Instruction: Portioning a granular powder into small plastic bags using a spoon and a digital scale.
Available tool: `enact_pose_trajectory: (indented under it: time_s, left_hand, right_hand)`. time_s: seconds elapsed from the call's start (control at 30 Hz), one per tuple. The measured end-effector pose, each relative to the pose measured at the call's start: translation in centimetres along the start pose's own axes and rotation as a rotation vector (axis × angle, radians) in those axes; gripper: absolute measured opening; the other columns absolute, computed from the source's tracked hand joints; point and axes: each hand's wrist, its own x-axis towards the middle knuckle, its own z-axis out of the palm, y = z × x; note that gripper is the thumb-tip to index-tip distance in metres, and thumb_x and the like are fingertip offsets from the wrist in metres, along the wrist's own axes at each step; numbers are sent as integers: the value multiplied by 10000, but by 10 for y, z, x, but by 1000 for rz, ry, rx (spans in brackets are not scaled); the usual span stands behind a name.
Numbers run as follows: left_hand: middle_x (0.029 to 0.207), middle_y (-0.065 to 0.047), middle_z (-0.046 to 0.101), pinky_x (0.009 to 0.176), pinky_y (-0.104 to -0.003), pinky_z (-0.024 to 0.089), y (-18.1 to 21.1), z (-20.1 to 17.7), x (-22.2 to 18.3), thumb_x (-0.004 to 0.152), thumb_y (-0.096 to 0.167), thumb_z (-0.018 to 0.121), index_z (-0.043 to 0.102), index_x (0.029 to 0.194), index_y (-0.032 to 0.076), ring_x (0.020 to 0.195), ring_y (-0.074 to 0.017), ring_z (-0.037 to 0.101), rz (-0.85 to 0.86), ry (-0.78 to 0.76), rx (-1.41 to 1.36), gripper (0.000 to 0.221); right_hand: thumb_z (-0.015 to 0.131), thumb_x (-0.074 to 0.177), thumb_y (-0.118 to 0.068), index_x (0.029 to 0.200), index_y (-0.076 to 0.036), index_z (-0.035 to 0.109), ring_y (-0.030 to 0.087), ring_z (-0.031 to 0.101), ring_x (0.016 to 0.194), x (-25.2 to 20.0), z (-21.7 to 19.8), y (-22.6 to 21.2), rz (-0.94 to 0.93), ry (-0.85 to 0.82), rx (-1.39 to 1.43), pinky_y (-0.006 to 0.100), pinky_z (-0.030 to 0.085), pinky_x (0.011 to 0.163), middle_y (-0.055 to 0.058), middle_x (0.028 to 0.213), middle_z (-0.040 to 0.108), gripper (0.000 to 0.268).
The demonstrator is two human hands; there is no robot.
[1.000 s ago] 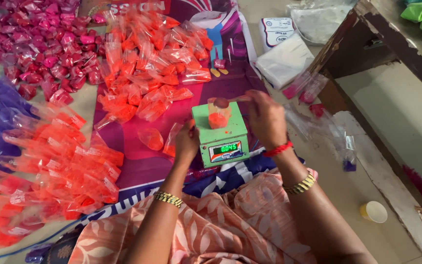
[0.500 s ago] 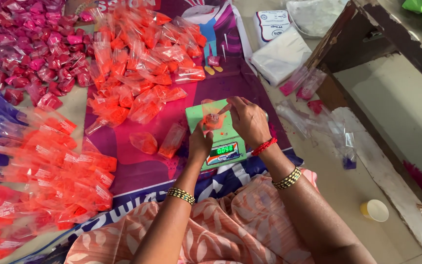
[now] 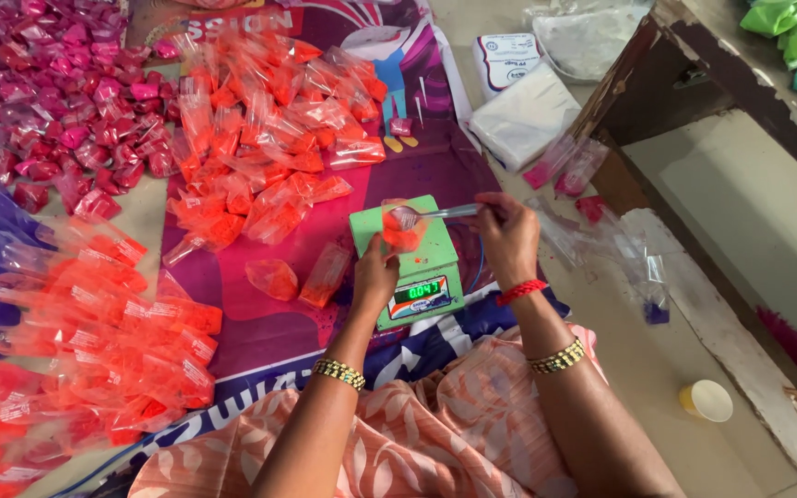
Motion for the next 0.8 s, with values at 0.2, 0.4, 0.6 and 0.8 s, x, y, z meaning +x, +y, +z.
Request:
enact_pose_trajectory:
  time_s: [0.2,0.4,0.6,0.8]
  left_hand:
    - [1116,-232,733,934,-526,525,-66,-41,20,896,25,637,653,1222,55,1053,-441,686,64,180,341,328]
    - [1221,-202,700,995,-474,526,-63,-109,44,871,39,609,680,1254,97,1175,-394,650,-132,-231,423,395]
    - [1306,-197,639,881,-522,503,-119,-79,70,907,46,527,650,1248,82,1147,-416,613,186,-395,534,365]
    - [1201,-197,681,931,-516,534,-161,-58,86,976,149,517,700,1066,73,1147,-392,644,158,-583,722,217]
  right_hand:
    - [591,996,-14,1141,103,639,246,786,865,-5,-23,19,166,54,340,281,637,721,145,992,722,193]
    - [586,998,8,1156,109,629,285,784,898,-10,-29,19,178,93,402,337,651,793,147,1006,693,192]
    - [589,1016,-13,1154,112,630,289,772,927,-10,-28,5,198,87,450,359,647,840,159,1017,713,190]
    - [591,1027,-11,1139,105,641,301,772,936,-9,-31,1,204,84,449,371,640,865,151,1013,705,169]
